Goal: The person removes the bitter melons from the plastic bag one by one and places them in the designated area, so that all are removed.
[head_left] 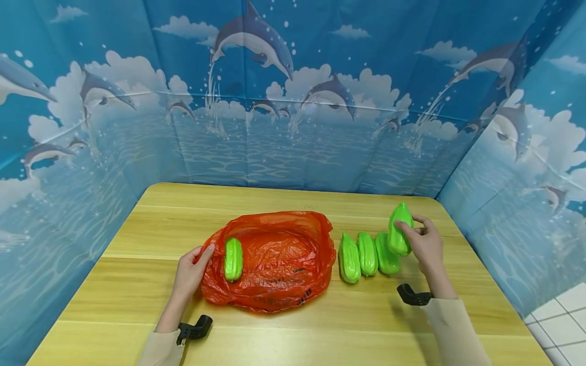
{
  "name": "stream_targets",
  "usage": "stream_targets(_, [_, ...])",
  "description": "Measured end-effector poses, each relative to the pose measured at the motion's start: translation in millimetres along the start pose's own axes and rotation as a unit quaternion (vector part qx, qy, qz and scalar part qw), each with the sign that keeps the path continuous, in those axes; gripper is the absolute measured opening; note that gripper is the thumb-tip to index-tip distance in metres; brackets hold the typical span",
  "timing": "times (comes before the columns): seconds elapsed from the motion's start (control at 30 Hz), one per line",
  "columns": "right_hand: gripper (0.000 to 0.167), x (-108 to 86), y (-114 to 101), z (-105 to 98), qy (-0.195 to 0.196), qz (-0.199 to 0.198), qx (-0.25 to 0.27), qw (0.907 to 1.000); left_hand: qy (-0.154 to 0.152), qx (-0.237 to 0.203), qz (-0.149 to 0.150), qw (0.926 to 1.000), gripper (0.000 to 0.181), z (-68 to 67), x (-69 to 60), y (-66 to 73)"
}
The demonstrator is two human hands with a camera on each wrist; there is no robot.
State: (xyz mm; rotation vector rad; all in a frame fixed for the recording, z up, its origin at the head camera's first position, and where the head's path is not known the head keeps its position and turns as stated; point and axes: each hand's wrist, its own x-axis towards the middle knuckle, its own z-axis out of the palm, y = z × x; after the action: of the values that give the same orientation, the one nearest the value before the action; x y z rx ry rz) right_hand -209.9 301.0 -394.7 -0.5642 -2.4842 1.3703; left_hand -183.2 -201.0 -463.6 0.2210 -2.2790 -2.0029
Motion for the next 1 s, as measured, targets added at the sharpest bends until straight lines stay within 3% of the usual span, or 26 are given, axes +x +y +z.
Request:
stream_targets(0.47, [0.078,3.7,10.2,-6.4,-0.002,0.006,-0.002,1.0,-0.007,0.0,-0.028,0.9996,0.037,-2.4,0.4,2.2])
stream_targets(0.8, [0.076,7.9,19.1,-8.9,0.009,0.039,-0.012,0.9991,-0.005,-0.001,-0.02,0.9998,0.039,-1.6,1.5,-0.9])
stream_targets(1.0, [0.075,8.6,22.5,-12.0,0.014,0.047,-0.015,0.9987,-0.011,0.004,-0.01,0.9999,0.035,0.2,-12.6,28.2])
